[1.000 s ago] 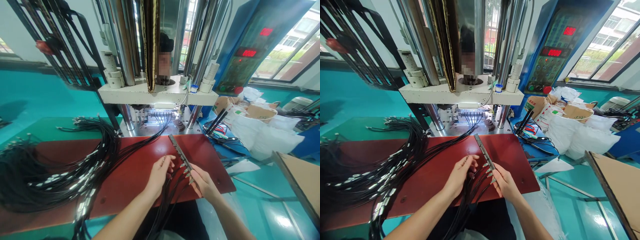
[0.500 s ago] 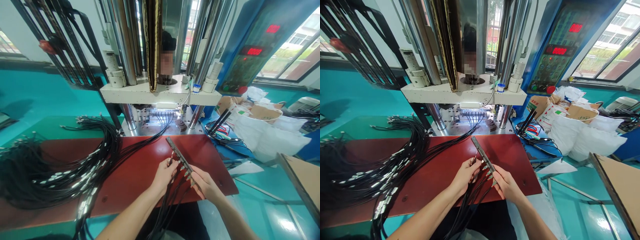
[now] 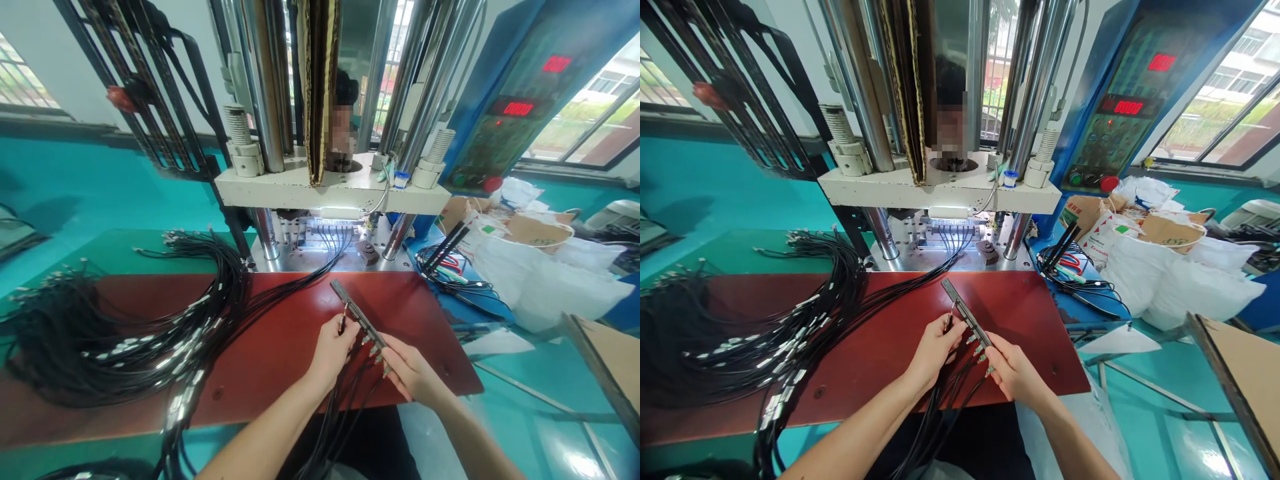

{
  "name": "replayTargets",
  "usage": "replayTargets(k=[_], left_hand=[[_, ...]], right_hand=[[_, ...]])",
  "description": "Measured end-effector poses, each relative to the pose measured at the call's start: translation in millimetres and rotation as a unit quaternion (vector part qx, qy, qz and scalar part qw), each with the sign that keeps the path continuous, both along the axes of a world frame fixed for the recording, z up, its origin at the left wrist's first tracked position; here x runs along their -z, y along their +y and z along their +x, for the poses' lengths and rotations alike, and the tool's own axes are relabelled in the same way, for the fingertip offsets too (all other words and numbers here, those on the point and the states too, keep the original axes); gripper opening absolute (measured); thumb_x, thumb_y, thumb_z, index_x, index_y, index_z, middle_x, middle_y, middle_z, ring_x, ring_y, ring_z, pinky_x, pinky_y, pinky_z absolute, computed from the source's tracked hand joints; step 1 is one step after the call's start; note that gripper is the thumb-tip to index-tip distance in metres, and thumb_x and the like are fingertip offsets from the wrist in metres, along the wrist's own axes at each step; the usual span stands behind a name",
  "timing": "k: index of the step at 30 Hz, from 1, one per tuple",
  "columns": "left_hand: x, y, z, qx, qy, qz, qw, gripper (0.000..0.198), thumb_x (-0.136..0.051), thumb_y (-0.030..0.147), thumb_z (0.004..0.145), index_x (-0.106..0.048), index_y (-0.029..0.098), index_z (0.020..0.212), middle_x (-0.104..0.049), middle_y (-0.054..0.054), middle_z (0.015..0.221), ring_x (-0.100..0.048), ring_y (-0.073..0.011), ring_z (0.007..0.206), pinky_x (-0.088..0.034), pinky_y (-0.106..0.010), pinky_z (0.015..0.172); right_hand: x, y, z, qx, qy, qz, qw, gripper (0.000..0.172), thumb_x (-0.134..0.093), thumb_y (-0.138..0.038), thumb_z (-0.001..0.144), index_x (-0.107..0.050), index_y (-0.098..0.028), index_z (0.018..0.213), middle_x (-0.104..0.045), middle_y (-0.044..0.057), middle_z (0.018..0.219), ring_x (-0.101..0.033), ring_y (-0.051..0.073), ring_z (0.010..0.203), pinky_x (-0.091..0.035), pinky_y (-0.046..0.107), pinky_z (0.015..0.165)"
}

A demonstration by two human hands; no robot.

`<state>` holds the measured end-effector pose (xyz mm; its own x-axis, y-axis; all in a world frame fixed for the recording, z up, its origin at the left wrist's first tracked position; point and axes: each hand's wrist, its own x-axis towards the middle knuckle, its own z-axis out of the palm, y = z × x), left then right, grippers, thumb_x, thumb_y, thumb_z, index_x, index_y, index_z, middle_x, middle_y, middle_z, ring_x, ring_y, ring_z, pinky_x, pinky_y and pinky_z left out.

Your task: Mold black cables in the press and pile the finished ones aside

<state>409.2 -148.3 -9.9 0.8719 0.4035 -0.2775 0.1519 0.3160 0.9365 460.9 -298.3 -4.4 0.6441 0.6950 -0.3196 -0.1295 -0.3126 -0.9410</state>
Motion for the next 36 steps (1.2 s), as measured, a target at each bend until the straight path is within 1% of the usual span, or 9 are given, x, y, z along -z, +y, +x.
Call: replayTargets(k=[4,7,9,11,14,17,24,31,36], left_hand=[[6.8,11.7,-1.8,-0.043,-0.032,0.065,0.996,0.033,-0.045,0.047,0.077,-0.051,0.015,0.07,-0.031,0.007,0.049,-0.027,-0.0045,0.041,-0.022,-0.016,0.038],[9.0,19.9,-5.1,-0.058,-0.029,0.051,0.997,0.034,-0.041,0.05,0.079,-0.05,0.018,0.078,-0.028,0.009,0.046,-0.021,-0.0044,0.037,-0.017,-0.016,0.035],[7.5,22.8,-7.6,-0.049,-0.019,0.03,0.998,0.032,-0.038,0.051,0.08,-0.046,0.02,0.077,-0.027,0.01,0.043,-0.018,-0.005,0.034,-0.015,-0.015,0.033],[4.3,23.6,-9.5,0.001,-0.003,0.015,1.0,0.032,-0.037,0.05,0.08,-0.043,0.021,0.069,-0.026,0.01,0.038,-0.016,-0.0053,0.032,-0.014,-0.016,0.031],[-1.0,22.6,-10.2,0.121,0.017,0.015,0.992,0.033,-0.038,0.046,0.079,-0.04,0.02,0.058,-0.028,0.008,0.033,-0.018,-0.0053,0.03,-0.017,-0.016,0.031],[-4.8,21.9,-9.2,0.166,0.026,0.021,0.985,0.034,-0.038,0.045,0.078,-0.04,0.019,0.056,-0.029,0.007,0.033,-0.02,-0.0057,0.03,-0.018,-0.017,0.032],[-9.9,22.8,-7.8,0.17,0.055,0.029,0.983,0.034,-0.037,0.044,0.078,-0.038,0.02,0.054,-0.031,0.007,0.033,-0.02,-0.0054,0.03,-0.017,-0.017,0.032],[-9.3,15.4,-8.3,0.112,0.057,0.018,0.992,0.032,-0.039,0.039,0.077,-0.032,0.02,0.053,-0.024,0.009,0.034,-0.016,-0.0046,0.031,-0.011,-0.018,0.033],[-7.0,13.7,-8.0,0.114,0.048,0.008,0.992,0.031,-0.037,0.04,0.077,-0.033,0.021,0.053,-0.026,0.008,0.034,-0.015,-0.0056,0.033,-0.009,-0.019,0.033]], right_hand=[[-3.6,-1.6,-3.0,0.02,-0.026,0.02,0.999,0.054,-0.041,-0.051,0.083,-0.045,-0.012,0.12,-0.044,-0.006,0.054,-0.032,0.003,0.032,-0.023,0.014,0.028],[-3.1,-4.7,-3.6,0.034,-0.021,0.02,0.999,0.055,-0.041,-0.05,0.085,-0.039,-0.012,0.125,-0.042,-0.007,0.049,-0.031,0.004,0.03,-0.022,0.013,0.027],[-1.1,-6.7,-2.7,0.037,-0.015,0.025,0.999,0.058,-0.041,-0.05,0.084,-0.034,-0.013,0.129,-0.043,-0.008,0.049,-0.03,0.004,0.03,-0.022,0.013,0.027],[0.9,-8.3,-1.1,0.03,-0.019,0.029,0.999,0.061,-0.042,-0.05,0.084,-0.032,-0.012,0.131,-0.043,-0.007,0.048,-0.029,0.004,0.029,-0.02,0.014,0.027],[2.0,-10.0,1.6,0.011,-0.025,0.029,0.999,0.06,-0.042,-0.05,0.084,-0.036,-0.011,0.13,-0.043,-0.007,0.048,-0.028,0.003,0.029,-0.019,0.014,0.027],[1.5,-11.9,3.9,-0.013,-0.03,0.028,0.999,0.06,-0.041,-0.049,0.085,-0.036,-0.01,0.131,-0.042,-0.007,0.047,-0.027,0.003,0.029,-0.017,0.014,0.028],[1.2,-12.7,5.7,-0.029,-0.024,0.025,0.999,0.06,-0.042,-0.049,0.085,-0.035,-0.011,0.132,-0.042,-0.007,0.048,-0.027,0.002,0.03,-0.019,0.013,0.028],[4.3,-12.8,3.1,-0.03,-0.022,0.022,0.999,0.063,-0.043,-0.051,0.085,-0.034,-0.01,0.132,-0.039,-0.007,0.047,-0.028,0.003,0.03,-0.02,0.013,0.028],[6.9,-14.9,5.2,-0.017,-0.022,0.029,0.999,0.063,-0.042,-0.052,0.085,-0.035,-0.01,0.132,-0.041,-0.007,0.044,-0.026,0.003,0.028,-0.017,0.013,0.027]])
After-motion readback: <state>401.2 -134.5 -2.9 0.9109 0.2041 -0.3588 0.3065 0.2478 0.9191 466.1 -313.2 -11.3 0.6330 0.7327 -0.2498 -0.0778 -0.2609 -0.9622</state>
